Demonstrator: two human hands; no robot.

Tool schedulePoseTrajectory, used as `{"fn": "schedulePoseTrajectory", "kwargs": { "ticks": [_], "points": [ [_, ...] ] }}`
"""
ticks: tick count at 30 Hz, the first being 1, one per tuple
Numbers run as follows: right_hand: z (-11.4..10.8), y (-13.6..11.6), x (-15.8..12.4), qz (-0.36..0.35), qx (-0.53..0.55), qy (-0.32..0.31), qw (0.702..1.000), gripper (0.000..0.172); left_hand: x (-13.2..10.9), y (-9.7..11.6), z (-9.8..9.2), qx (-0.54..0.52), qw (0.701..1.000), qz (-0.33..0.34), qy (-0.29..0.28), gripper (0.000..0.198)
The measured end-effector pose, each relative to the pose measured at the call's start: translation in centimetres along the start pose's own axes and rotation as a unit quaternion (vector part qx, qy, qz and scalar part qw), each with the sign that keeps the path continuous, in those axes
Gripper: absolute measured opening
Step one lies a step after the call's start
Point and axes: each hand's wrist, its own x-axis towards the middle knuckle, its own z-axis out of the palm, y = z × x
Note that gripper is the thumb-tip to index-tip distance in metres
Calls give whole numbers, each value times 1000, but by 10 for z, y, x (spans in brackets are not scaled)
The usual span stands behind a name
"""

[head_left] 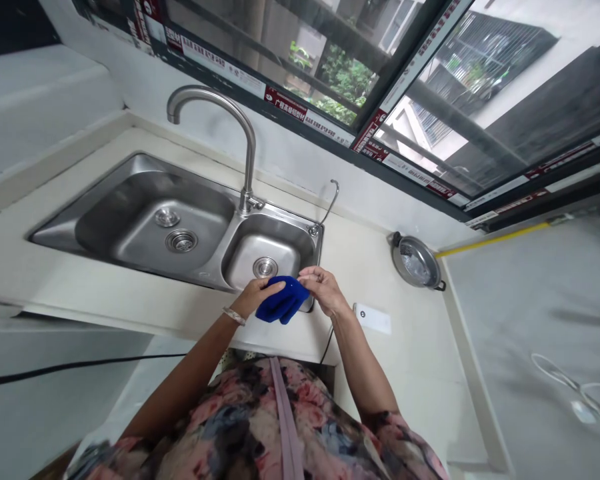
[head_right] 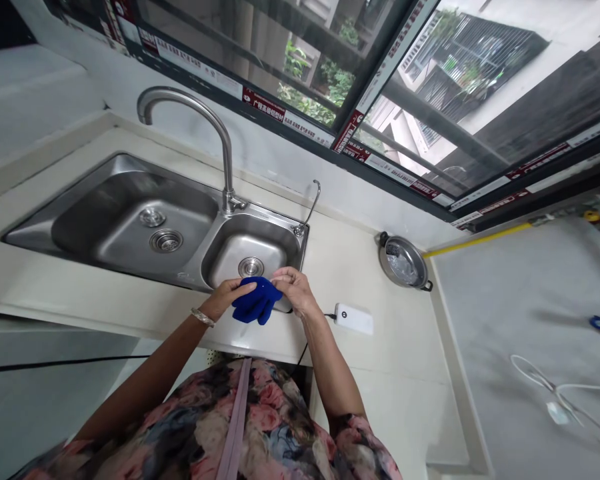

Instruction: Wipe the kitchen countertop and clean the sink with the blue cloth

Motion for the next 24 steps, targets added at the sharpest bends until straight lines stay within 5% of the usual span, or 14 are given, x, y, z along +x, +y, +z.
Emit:
{"fn": "schedulePoseTrajectory", "kwargs": {
  "ticks": [12, 19, 24],
  "points": [
    [10, 14, 8, -107, -68, -19, 992, 27, 9, -12, 14, -179, 981, -72, 31, 62],
    [12, 22, -1, -212, -157, 18, 964, 12, 9, -15, 19, -184, 976, -91, 66, 66],
    [14, 28, -5, -216, -164, 21, 962, 14, 8, -17, 21, -164, 978, -88, 93, 68]
  ]
}}
